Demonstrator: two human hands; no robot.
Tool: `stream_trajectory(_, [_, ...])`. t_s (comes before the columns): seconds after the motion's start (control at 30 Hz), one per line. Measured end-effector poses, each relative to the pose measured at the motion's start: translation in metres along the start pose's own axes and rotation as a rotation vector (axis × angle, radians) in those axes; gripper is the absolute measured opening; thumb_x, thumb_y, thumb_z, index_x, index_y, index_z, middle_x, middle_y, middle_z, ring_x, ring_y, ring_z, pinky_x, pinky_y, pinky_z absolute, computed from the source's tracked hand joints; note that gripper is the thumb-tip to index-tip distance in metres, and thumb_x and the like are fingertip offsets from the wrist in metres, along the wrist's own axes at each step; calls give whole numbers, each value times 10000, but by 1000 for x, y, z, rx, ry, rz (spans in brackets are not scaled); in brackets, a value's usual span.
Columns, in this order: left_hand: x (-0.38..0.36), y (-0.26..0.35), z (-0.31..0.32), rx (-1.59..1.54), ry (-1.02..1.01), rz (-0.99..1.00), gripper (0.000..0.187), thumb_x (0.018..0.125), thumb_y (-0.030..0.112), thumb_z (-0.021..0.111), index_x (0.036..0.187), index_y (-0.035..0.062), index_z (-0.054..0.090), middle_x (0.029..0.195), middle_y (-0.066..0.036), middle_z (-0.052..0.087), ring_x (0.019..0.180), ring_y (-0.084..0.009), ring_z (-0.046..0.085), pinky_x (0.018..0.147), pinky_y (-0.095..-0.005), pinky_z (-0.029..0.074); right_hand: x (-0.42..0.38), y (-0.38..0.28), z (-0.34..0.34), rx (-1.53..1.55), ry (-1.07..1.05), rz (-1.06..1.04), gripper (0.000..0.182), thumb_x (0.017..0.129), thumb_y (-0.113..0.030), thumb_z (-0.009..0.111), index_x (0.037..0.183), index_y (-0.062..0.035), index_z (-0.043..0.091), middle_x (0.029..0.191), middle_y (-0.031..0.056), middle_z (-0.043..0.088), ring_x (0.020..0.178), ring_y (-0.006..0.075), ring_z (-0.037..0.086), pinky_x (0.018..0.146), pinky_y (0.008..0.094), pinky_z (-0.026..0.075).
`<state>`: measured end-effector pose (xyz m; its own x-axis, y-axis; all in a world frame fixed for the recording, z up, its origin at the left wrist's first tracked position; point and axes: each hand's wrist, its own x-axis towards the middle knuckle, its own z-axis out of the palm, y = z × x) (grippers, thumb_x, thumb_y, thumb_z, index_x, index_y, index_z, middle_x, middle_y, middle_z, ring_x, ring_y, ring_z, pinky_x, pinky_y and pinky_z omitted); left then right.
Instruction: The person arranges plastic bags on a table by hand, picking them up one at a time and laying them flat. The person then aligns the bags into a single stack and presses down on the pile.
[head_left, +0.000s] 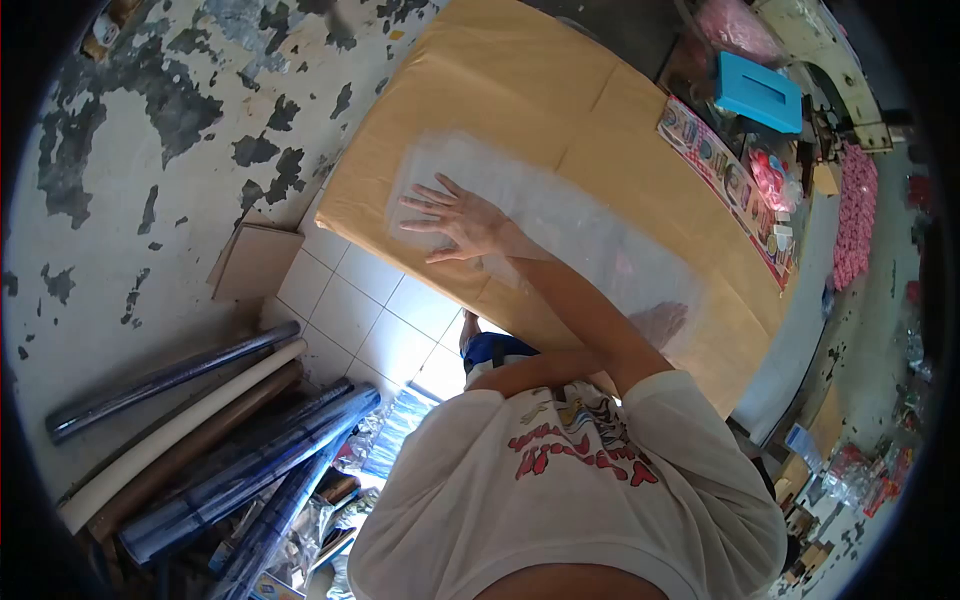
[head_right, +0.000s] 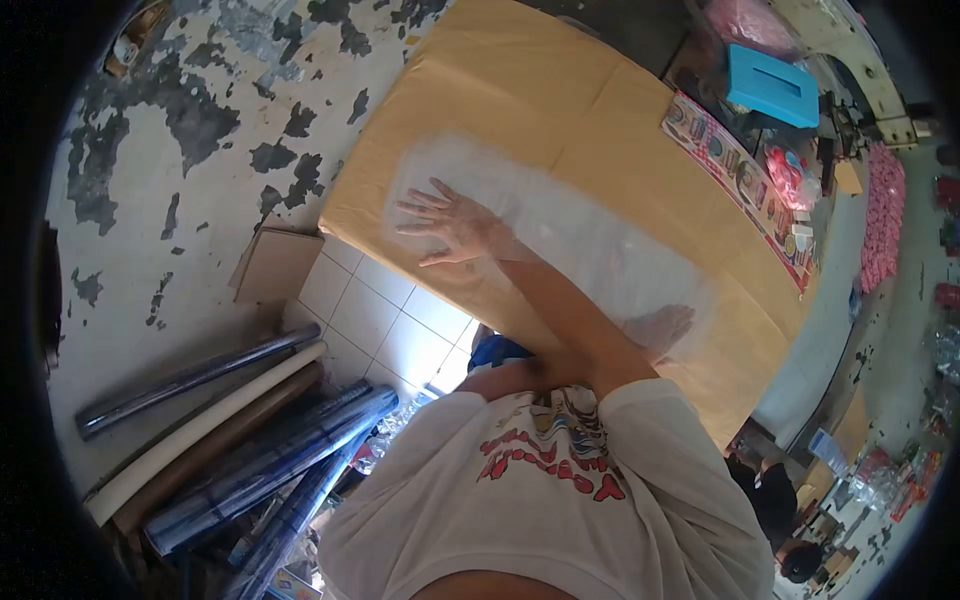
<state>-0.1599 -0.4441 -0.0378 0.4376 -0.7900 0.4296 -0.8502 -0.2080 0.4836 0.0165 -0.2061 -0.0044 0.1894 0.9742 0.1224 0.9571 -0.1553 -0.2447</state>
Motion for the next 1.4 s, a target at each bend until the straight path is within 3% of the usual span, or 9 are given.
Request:
stream_trajectory(0.33, [9, 5, -60, 235, 3, 71, 898, 749, 604, 665, 1469, 145, 387, 1557, -144, 281, 1448, -380, 213, 1155, -618, 142, -8, 3, 21, 62, 143, 8, 684, 892, -706, 412, 1463, -329, 399, 1596, 19, 235, 1492, 239, 126, 1210, 534, 39])
stream_trajectory(0.57, [67, -11, -32, 205, -263, -209, 1104, 636, 761, 649, 1499, 144, 343, 1590, -101, 221, 1467, -395, 121, 1141, -677, 61, -9, -2, 14, -19, 38, 59, 650, 919, -687, 366, 1490, -378, 325, 1612, -12, 180, 1497, 232, 84, 1210, 530, -9])
stream_trajectory(0.77, [64, -14, -18, 138, -91, -191, 984, 704, 747, 603, 1446, 121, 440, 1549, -118, 305, 1435, -384, 213, 1108, -706, 90, -1, -51, 48, -29, 11, 434, 679, 945, -606, 428, 1480, -191, 383, 1621, 58, 135, 1485, 249, 135, 1184, 572, 64])
stream_trajectory(0.83, [67, -16, -14, 136, -85, -185, 978, 709, 744, 600, 1444, 119, 443, 1550, -116, 305, 1433, -383, 216, 1107, -706, 92, -23, -116, -2, 188, -356, 594, 627, 955, -503, 485, 1422, -85, 460, 1559, 145, 301, 1395, 290, 345, 1137, 536, 246])
stream_trajectory(0.9, [67, -16, -13, 125, -97, -186, 978, 715, 742, 596, 1447, 113, 437, 1552, -113, 301, 1434, -383, 217, 1105, -708, 95, -76, -124, -78, 1036, -446, 143, 518, 951, -386, 534, 1353, -60, 541, 1368, 175, 546, 1194, 284, 558, 1024, 433, 419])
stream_trajectory(0.97, [67, -14, -11, 127, -76, -175, 979, 723, 739, 590, 1445, 96, 435, 1541, -122, 322, 1435, -382, 216, 1103, -708, 102, -144, -120, -119, 1435, -135, -28, 436, 972, -346, 509, 1299, -69, 589, 1278, 132, 625, 1200, 273, 561, 1021, 391, 428])
stream_trajectory(1.13, [56, -35, 28, 103, 31, -184, 855, 807, 632, 568, 1421, 51, 444, 1493, -146, 395, 1444, -375, 205, 1100, -709, 110, -352, -61, -104, 197, 817, 1045, 356, 985, -305, 482, 1146, -43, 662, 1188, 150, 662, 1180, 353, 558, 1035, 484, 387])
stream_trajectory(1.3, [59, -24, -10, 264, -183, -143, 511, 904, 350, 561, 1335, 76, 539, 1492, -124, 398, 1437, -353, 239, 1138, -631, 159, -469, -51, -27, -207, 363, 1505, 548, 1007, -454, 364, 1480, -179, 391, 1597, 102, 230, 1457, 342, 222, 1175, 560, 114])
stream_trajectory(1.4, [16, -42, -48, 100, 3, -309, 517, 910, 377, 556, 1341, 92, 545, 1511, -134, 372, 1431, -340, 272, 1148, -611, 155, -467, -50, -27, -346, 389, 1461, 536, 988, -499, 403, 1428, -202, 477, 1555, 119, 322, 1434, 372, 263, 1162, 572, 133])
